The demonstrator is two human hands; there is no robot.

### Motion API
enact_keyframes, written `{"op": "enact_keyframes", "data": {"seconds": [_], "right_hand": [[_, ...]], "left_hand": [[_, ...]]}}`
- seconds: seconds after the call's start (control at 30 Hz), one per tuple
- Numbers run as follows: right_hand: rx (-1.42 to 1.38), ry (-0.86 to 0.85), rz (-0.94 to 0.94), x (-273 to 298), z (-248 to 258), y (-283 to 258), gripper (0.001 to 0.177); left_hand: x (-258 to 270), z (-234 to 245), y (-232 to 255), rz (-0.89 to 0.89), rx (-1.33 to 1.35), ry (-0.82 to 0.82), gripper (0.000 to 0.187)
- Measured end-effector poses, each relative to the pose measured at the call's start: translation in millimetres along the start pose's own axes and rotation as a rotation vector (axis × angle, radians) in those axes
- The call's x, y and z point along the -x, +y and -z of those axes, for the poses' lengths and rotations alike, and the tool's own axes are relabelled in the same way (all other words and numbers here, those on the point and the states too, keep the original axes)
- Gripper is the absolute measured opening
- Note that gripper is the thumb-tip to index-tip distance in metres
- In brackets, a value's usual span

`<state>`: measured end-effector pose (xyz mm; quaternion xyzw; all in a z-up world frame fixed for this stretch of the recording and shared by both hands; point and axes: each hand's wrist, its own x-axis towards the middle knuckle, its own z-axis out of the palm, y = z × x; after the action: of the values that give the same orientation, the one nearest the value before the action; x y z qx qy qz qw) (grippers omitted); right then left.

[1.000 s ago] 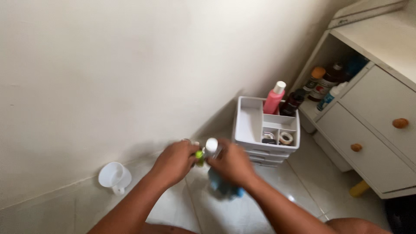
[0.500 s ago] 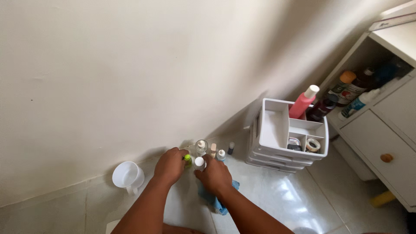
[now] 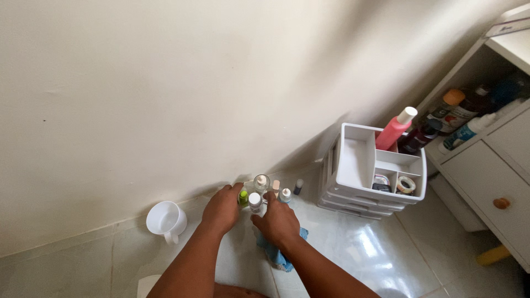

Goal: The person removes various bottles and small items from a white plastic organizer, wipes the organizer compartments with a blue cloth, then wipes each item individually and places them back into the organizer.

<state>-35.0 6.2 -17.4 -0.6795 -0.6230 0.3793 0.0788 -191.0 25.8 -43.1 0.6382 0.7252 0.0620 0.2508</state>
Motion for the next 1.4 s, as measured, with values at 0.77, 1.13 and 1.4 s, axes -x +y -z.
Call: {"op": "enact_keyframes", "data": {"seconds": [0.77, 1.13, 1.4], "right_hand": [[0.068, 0.322, 0.064, 61, 231, 118, 0.029], [-0.153, 0.78, 0.099, 10, 288, 158, 0.074], [-0.242, 0.691, 0.011, -22, 278, 161, 0.061]], "left_hand": [[58, 27, 176, -0.256, 0.309, 0.167, 0.045], [-27, 0, 320, -0.57, 0.389, 0.349, 0.084], [-41, 4, 354, -0.411, 0.328, 0.18, 0.048]]}}
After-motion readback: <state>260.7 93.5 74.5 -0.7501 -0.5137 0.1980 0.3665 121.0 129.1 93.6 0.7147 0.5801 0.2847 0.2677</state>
